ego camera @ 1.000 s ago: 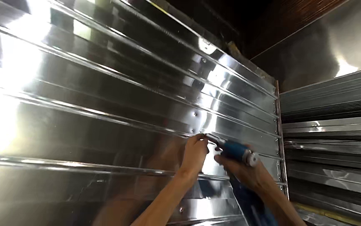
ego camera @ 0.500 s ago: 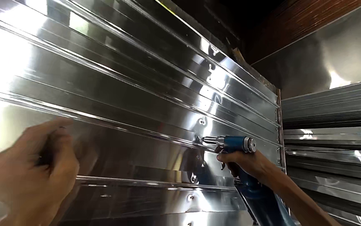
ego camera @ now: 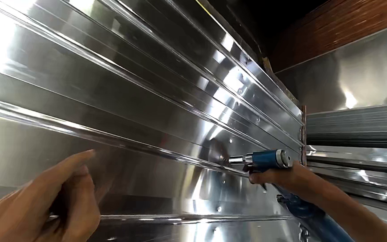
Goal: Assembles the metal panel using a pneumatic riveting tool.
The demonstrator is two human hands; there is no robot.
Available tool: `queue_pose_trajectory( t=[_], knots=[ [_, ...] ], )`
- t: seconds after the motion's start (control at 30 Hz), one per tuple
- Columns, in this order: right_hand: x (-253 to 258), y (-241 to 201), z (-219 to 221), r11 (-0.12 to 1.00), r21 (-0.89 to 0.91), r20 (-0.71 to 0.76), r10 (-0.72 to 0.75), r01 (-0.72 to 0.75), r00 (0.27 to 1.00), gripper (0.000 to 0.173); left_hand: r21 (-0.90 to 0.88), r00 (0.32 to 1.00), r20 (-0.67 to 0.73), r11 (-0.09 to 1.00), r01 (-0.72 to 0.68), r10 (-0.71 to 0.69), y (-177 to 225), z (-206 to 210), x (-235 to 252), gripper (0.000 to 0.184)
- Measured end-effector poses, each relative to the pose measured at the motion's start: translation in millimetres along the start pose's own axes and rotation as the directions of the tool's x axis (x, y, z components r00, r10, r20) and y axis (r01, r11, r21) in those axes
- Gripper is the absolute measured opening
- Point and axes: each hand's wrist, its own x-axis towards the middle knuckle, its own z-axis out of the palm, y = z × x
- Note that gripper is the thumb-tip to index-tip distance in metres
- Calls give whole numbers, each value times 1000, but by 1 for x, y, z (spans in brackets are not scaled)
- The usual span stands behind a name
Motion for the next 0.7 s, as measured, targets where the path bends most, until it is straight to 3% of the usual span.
queue_pose_trajectory(
  t=[0.1,0.27,0.37,0.47,0.53,0.6,0.67,0.7],
  knots=[
    [4,24,15,990,-89,-91,-122,113,988,14,31,1000,-14,1000,-4,5,-1,5,-2,30],
    [-25,29,30,991,114,-157,-45,63,987,17,-34,999,5,999,-42,42,4,-14,-1,32],
    [-68,36,39,910,359,-182,-147,205,972,27,-89,991,36,987,133,-130,20,-74,-40,30],
    [-127,49,46,821,492,-280,-164,288,946,31,-222,901,286,892,395,-327,51,-128,-106,26],
    [-174,55,63,834,405,-307,-263,376,914,36,-404,769,482,672,621,-420,92,-145,-135,23],
    [-222,63,97,842,322,-201,-385,432,901,36,-473,516,728,214,855,-453,141,-153,-164,33],
    [-260,72,141,817,339,-55,-478,466,877,34,-317,259,930,-209,925,-261,177,-159,-190,53],
    [-277,78,165,808,367,-4,-494,461,869,35,-201,170,978,-318,927,-122,189,-163,-204,61]
  ],
)
